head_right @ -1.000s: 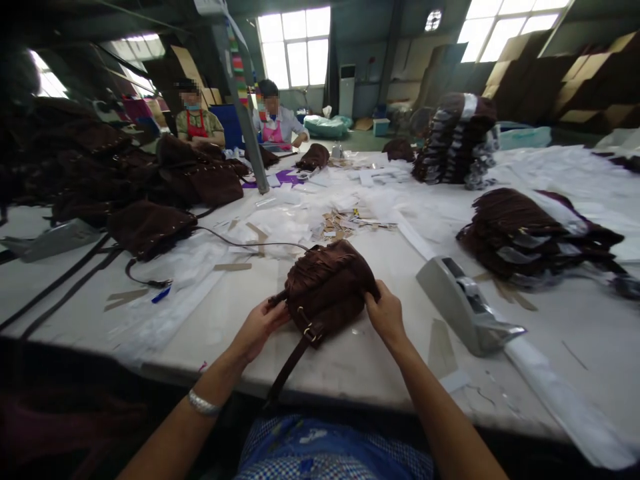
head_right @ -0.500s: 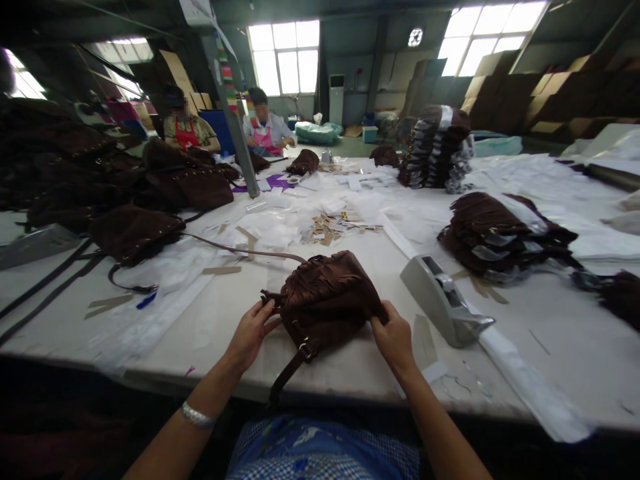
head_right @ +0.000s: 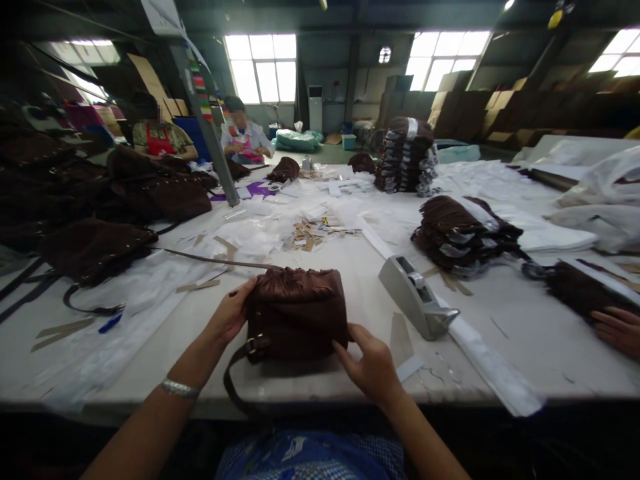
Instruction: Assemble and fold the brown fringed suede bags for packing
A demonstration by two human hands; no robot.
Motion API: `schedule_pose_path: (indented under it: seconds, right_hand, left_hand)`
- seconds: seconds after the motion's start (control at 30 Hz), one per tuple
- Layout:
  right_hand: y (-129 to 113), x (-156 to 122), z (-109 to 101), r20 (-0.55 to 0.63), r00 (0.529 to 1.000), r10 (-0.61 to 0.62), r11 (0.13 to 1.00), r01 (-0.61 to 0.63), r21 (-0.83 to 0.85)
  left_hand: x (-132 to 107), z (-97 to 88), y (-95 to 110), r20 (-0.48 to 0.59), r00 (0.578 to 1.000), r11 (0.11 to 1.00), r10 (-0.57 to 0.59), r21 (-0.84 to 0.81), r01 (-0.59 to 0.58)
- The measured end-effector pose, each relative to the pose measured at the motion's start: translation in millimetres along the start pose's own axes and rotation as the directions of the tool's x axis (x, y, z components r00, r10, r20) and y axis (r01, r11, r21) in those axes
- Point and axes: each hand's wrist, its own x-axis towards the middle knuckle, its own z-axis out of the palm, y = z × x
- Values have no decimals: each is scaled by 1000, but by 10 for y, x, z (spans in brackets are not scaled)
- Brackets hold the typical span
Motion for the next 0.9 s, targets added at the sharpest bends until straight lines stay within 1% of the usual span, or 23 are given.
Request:
schedule_pose_path:
  seconds: [0.07,0.1,0.13,0.17,0.2,0.23,0.27,0.3,0.33,0.4,0.43,0.47,0.5,0.53,0.57,0.63,0.67,0.7,0.73,0.77,0.8,0.87,0.9]
  right_hand:
    - [-63,-97,-53,119,990,-70,995,61,77]
    - [-51,-109,-74,121,990,-73,991,58,121]
    - [-7,-93,-84,70,997,-43,988,32,153]
    - [65,-46,-80,-19,1000,16,984,-12,177]
    - [158,27,-63,-114,989,89,977,-64,202]
    - [262,122,-34,-174,971,162,965,-119,234]
    - [364,230,3,-163,964,209,945,-156,287]
    - [453,344,42,-99,969,228,920,-181,347]
    - [518,457,76,1,974,226,888,-206,411]
    - [555,659,112,204,967,150,803,-240,546]
    - [526,739,109,272,957,99,758,-250,602]
    - [474,803,95,307,950,54,719,-250,648]
    - [409,848,73,302,953,29,694,-237,680]
    - [340,873,48,263,964,30,689,-211,693]
    - [277,879,26,195,979,57,705,-177,687]
    - [194,835,10,2,989,149,784,-119,609]
    - [178,787,20,-94,976,194,830,-113,546]
    - [177,724,41,-167,959,230,868,-124,481]
    - [187,650,70,-211,943,257,892,-148,426]
    - [204,569,102,-232,931,281,906,-177,385]
    - [223,487,133,-233,925,301,911,-206,358]
    - [256,346,172,-184,927,326,906,-251,340]
    - [267,297,177,-139,935,326,901,-262,346]
  left_hand:
    - [113,-34,100,67,997,998,-47,51,43]
    - [162,-59,133,105,991,993,-87,91,78]
    - [207,-83,156,142,982,984,-127,140,107]
    - [249,-101,173,174,972,973,-159,193,125]
    - [290,-109,186,202,962,961,-185,242,134]
    - [329,-102,199,224,954,951,-202,279,136]
    - [368,-82,216,244,947,944,-211,303,132]
    - [407,-48,239,266,940,940,-215,318,125]
    - [446,-5,270,290,933,939,-214,325,114]
    - [529,96,362,331,924,942,-190,327,77]
    - [576,146,424,344,924,944,-166,327,48]
    - [630,194,495,351,926,943,-138,331,15]
    - [691,239,574,357,927,938,-113,345,-19]
    - [758,280,657,364,927,926,-94,374,-54]
    - [827,317,739,373,925,903,-75,419,-95]
    - [946,373,868,361,932,809,-1,549,-212]
    - [977,386,899,329,941,730,77,624,-278]
    - [976,388,897,284,943,640,175,695,-328]
    - [933,377,857,236,933,555,272,753,-353]
    - [846,353,776,193,918,492,347,796,-353]
    - [713,317,656,155,907,453,393,825,-337]
    - [348,220,324,119,915,462,385,833,-303]
    - [142,168,135,92,928,487,361,830,-272]
